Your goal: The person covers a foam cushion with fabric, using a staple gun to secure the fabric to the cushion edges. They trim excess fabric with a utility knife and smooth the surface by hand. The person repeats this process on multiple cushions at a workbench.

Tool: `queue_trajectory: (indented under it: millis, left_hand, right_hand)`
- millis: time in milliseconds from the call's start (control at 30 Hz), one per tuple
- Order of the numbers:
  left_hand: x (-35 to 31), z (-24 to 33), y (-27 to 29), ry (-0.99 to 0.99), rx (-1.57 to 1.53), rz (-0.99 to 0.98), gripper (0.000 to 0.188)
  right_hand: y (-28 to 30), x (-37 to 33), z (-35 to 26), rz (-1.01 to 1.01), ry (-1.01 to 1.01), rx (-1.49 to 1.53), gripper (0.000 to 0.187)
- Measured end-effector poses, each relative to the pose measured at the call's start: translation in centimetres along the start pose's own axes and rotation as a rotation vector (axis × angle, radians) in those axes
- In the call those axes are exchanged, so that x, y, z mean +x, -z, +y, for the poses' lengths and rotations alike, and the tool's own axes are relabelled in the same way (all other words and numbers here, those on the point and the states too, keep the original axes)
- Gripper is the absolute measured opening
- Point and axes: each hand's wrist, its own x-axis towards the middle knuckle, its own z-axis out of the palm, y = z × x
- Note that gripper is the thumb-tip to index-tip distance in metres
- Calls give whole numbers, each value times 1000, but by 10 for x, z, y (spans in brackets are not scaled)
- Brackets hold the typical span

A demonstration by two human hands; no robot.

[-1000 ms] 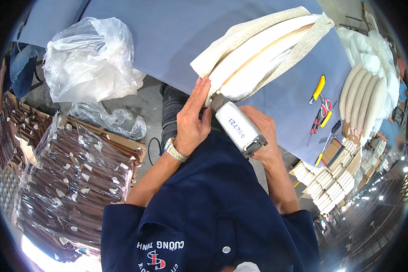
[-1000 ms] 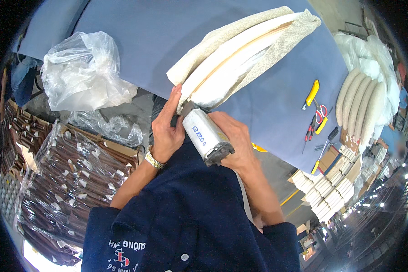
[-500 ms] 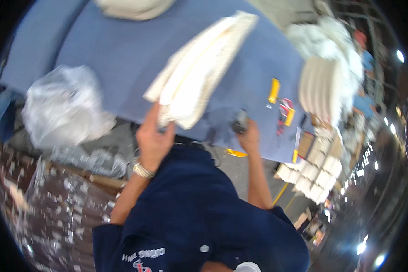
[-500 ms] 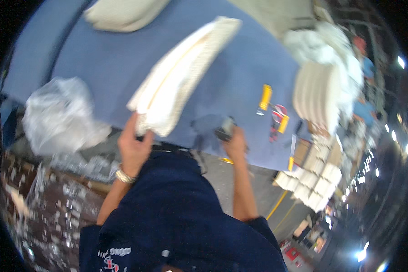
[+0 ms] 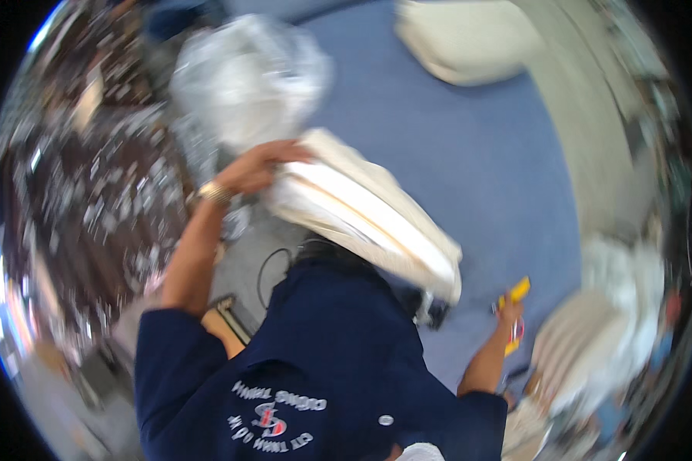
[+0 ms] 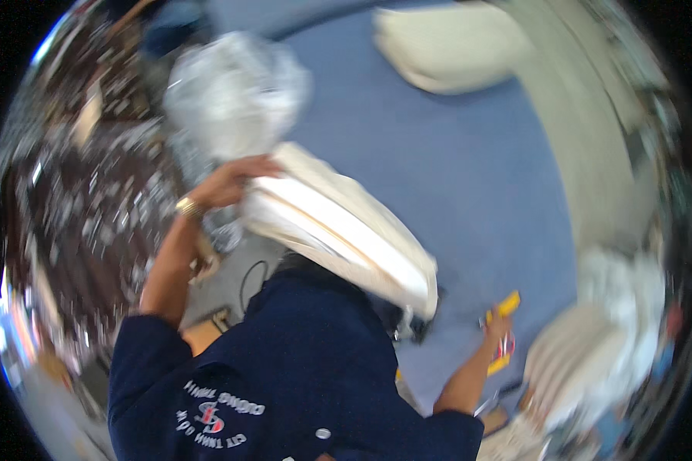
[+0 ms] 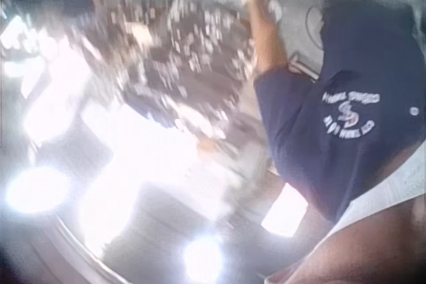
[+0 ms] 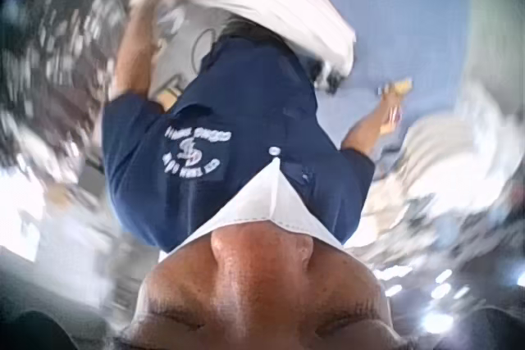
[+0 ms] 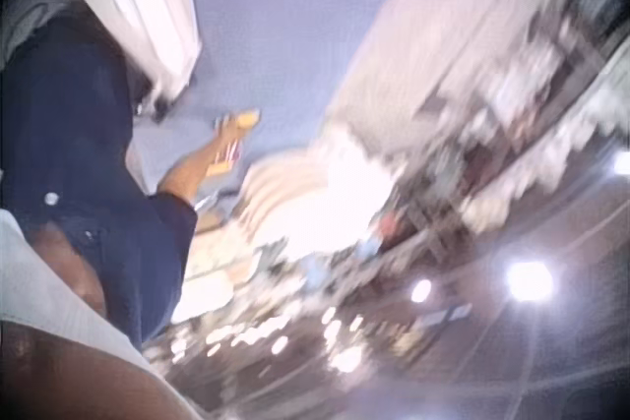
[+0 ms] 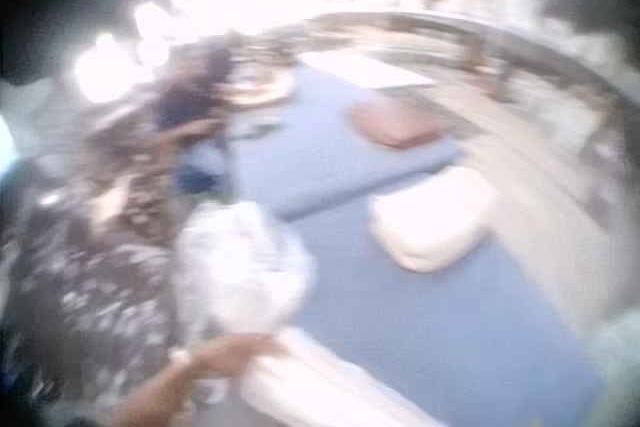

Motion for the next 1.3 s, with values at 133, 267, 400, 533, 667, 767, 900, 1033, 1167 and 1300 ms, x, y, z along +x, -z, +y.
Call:
queue_trajectory:
  millis: [133,267,400,533,667,767,900,1033,1167,1300]
  left_hand:
    - [-4,-15,-29,143,-229,280,77]
    - [-17,-11,-57,122,-340,635,71]
    - [8,0,-82,82,-431,901,61]
    - [30,34,-107,226,-413,1233,55]
    - [39,45,-120,178,-492,1393,43]
    - [50,44,-119,112,-385,1346,40]
    - [62,45,-108,147,-163,1356,28]
    - [68,42,-103,195,-331,1392,16]
    - [63,40,-101,155,-389,1309,15]
    - [59,39,-95,115,-222,1239,19]
  right_hand:
    - [13,36,-22,-172,63,-431,21]
    - [4,-3,-183,-265,259,121,19]
    - [-78,-85,-358,-538,591,496,22]
    - [-206,-194,-424,-1064,796,719,29]
    - [-299,-322,-451,-1526,743,684,43]
    - [-313,-348,-441,-1483,800,597,42]
    - [-317,-371,-423,-1257,747,785,34]
    - [-328,-366,-414,-1216,871,604,35]
    - [-336,-347,-420,-1187,982,417,29]
    - [-338,-338,-429,-1139,1099,355,25]
